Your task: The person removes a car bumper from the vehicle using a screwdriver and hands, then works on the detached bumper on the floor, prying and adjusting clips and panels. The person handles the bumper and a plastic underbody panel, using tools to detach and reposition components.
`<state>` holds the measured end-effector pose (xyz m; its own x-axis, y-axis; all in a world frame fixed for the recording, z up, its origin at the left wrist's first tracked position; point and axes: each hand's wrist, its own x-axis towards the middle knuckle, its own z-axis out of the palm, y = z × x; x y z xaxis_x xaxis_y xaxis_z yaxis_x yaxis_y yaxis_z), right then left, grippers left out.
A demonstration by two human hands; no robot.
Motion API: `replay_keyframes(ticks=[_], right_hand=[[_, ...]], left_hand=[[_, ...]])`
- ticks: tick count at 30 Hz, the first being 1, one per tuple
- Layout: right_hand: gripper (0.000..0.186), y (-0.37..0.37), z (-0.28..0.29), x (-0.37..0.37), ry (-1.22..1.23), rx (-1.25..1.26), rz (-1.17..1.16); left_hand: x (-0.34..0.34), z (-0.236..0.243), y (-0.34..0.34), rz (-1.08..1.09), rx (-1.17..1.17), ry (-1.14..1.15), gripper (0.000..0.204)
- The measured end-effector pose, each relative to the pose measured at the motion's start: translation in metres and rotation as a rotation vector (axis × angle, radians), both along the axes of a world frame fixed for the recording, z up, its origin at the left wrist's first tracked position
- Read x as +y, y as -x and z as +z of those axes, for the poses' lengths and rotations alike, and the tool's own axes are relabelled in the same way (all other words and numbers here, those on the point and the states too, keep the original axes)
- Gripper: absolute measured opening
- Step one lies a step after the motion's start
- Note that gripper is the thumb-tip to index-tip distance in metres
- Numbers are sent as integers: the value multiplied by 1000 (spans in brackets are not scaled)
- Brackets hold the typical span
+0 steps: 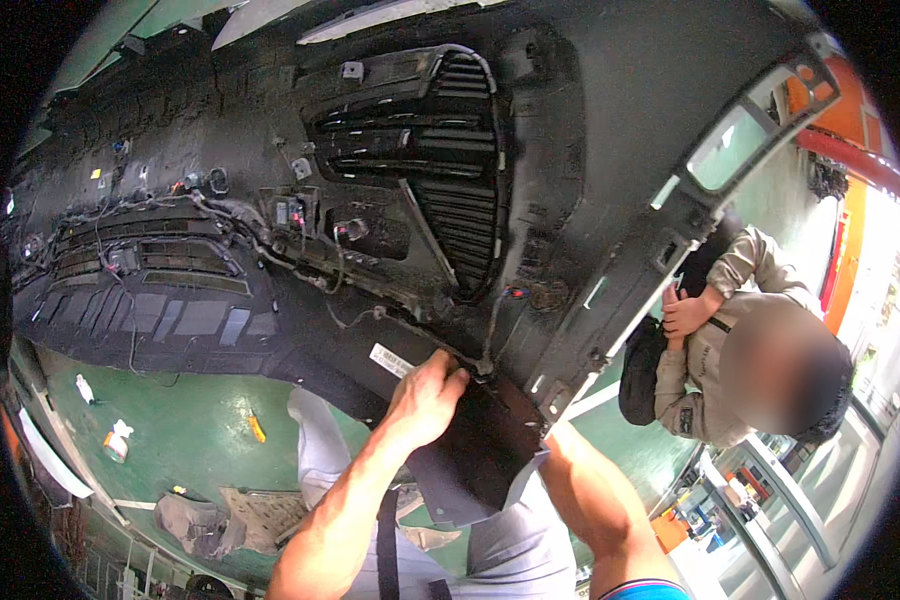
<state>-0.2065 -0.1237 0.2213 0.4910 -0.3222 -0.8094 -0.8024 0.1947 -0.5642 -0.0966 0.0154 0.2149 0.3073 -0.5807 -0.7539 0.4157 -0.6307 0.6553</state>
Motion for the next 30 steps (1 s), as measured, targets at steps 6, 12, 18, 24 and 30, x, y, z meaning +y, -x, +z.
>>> replay_keyframes(ticks=[6,12,18,24,30], right_hand=[[42,5,10,-5,10,-1,-12],[44,18,17,-8,89,48,-7],[45,74,43,12,242,221,34],[47,132,51,53,321,394,157],[50,172,45,77,375,503,282]], left_hand=[[7,11,-10,8,62,-39,34],[100,31,-4,664,68,-72,23],[256,45,51,688,-148,-480,15],[275,36,135,61,-213,-459,74],[265,25,132,-200,-258,-443,62]])
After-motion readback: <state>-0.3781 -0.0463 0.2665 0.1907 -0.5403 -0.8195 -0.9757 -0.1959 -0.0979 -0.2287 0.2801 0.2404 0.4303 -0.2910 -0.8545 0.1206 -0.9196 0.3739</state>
